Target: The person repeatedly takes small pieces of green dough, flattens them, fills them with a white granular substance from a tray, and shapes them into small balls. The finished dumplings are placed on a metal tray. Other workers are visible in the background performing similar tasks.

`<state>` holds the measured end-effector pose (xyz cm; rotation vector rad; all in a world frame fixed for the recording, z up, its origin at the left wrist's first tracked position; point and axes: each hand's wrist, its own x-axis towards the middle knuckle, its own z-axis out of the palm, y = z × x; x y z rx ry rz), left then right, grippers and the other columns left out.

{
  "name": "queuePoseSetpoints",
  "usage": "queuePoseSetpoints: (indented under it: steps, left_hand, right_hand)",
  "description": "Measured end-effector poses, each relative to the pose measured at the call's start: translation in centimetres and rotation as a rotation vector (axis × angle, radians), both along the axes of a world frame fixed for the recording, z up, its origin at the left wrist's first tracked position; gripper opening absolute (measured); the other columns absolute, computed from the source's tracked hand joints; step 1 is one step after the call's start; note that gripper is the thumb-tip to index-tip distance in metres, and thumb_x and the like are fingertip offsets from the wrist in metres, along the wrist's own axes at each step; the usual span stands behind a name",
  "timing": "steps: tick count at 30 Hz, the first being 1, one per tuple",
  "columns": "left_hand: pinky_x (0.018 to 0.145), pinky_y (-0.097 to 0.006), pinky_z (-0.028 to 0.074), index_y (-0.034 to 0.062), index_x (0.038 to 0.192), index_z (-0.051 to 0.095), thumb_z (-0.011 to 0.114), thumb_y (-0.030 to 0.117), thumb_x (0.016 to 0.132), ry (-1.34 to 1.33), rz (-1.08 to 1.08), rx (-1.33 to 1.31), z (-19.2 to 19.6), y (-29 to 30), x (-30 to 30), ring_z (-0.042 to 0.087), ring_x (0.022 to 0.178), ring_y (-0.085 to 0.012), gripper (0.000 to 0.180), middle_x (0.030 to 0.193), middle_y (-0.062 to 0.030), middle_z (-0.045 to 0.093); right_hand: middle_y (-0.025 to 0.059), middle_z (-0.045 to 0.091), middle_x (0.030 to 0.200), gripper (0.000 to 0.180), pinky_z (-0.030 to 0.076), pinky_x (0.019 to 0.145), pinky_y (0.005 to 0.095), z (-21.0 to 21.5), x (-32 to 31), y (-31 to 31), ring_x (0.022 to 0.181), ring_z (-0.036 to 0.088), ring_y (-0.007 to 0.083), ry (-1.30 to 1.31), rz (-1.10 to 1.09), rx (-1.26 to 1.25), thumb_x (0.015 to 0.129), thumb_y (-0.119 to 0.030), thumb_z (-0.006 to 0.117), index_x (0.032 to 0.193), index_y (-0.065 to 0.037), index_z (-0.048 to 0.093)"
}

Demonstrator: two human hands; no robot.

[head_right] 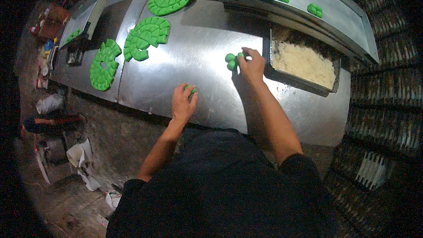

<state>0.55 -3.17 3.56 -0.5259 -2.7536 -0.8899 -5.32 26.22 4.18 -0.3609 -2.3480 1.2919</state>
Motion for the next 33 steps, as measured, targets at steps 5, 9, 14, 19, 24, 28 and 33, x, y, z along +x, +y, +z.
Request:
queuePoseSetpoints:
  steps: [5, 9, 14, 19, 24, 28, 33]
  left_hand:
    - [0.093, -0.046, 0.049, 0.0002, 0.111, 0.069, 0.067, 0.005, 0.084, -0.062, 0.020, -0.064, -1.0, -0.4, 0.0, 0.056, 0.111, -0.0383, 0.028, 0.121, -0.0193, 0.060]
    - [0.087, -0.041, 0.052, -0.0004, 0.112, 0.067, 0.067, 0.000, 0.084, -0.417, 0.174, 0.155, 1.4, 1.1, 0.3, 0.063, 0.101, -0.0323, 0.028, 0.114, -0.0164, 0.064]
    - [0.079, -0.027, 0.050, -0.0018, 0.106, 0.067, 0.068, 0.003, 0.089, -0.440, -0.052, 1.011, 11.5, 12.1, -0.1, 0.062, 0.092, -0.0128, 0.018, 0.102, -0.0044, 0.067]
    - [0.078, -0.021, 0.043, 0.0002, 0.088, 0.068, 0.068, 0.012, 0.094, -0.538, -0.278, 1.117, 21.1, 21.0, -0.8, 0.054, 0.084, -0.0079, 0.013, 0.096, -0.0033, 0.066]
    - [0.061, -0.027, 0.044, 0.0045, 0.092, 0.064, 0.053, 0.040, 0.102, -0.677, -0.037, 1.141, 21.4, 23.7, -0.1, 0.051, 0.069, -0.0095, 0.038, 0.077, 0.0007, 0.056]
    - [0.065, -0.028, 0.050, 0.0008, 0.113, 0.061, 0.048, 0.047, 0.104, -1.140, 0.093, 1.146, 12.2, 22.4, -0.5, 0.060, 0.077, -0.0151, 0.049, 0.088, -0.0061, 0.063]
    - [0.077, -0.031, 0.055, -0.0030, 0.116, 0.060, 0.046, 0.043, 0.105, -1.219, 0.052, 0.876, 7.3, 18.4, -0.5, 0.065, 0.084, -0.0209, 0.049, 0.101, -0.0143, 0.067]
  right_hand:
    - [0.0138, 0.062, 0.102, 0.024, 0.052, 0.082, 0.0432, -2.4, -2.3, -0.1, 0.095, 0.061, 0.0309, -0.118, 0.078, 0.407, 0.087, -0.030, 0.070, 0.096, -0.009, 0.076]
    - [0.0146, 0.062, 0.111, 0.025, 0.050, 0.083, 0.0427, 1.7, 0.7, -2.5, 0.095, 0.060, 0.0324, 0.091, -0.016, 0.151, 0.087, -0.027, 0.069, 0.099, -0.005, 0.075]
    - [0.0121, 0.065, 0.071, 0.022, 0.051, 0.062, 0.0337, 10.5, 5.0, -5.0, 0.065, 0.064, 0.0215, 0.314, 0.080, -0.198, 0.087, -0.019, 0.073, 0.074, -0.002, 0.066]
    - [0.0074, 0.050, 0.049, 0.042, 0.035, 0.043, 0.0359, 20.4, 5.3, 3.6, 0.042, 0.045, 0.0130, 0.649, -0.192, -0.266, 0.088, -0.015, 0.073, 0.054, -0.004, 0.050]
    - [0.0086, 0.041, 0.047, 0.045, 0.033, 0.042, 0.0326, 19.7, 9.5, 1.3, 0.042, 0.039, 0.0147, 0.684, -0.030, -0.220, 0.094, -0.023, 0.066, 0.056, -0.002, 0.054]
    - [-0.0002, 0.054, 0.052, 0.035, 0.036, 0.046, 0.0279, 11.4, 12.1, 5.7, 0.046, 0.043, 0.0090, -0.013, 0.207, -0.608, 0.091, -0.028, 0.072, 0.069, -0.001, 0.071]
    - [0.0166, 0.074, 0.091, 0.032, 0.056, 0.079, 0.0376, 5.2, 11.0, 22.3, 0.081, 0.071, 0.0274, -0.206, -0.201, 0.030, 0.079, -0.025, 0.077, 0.103, -0.005, 0.076]
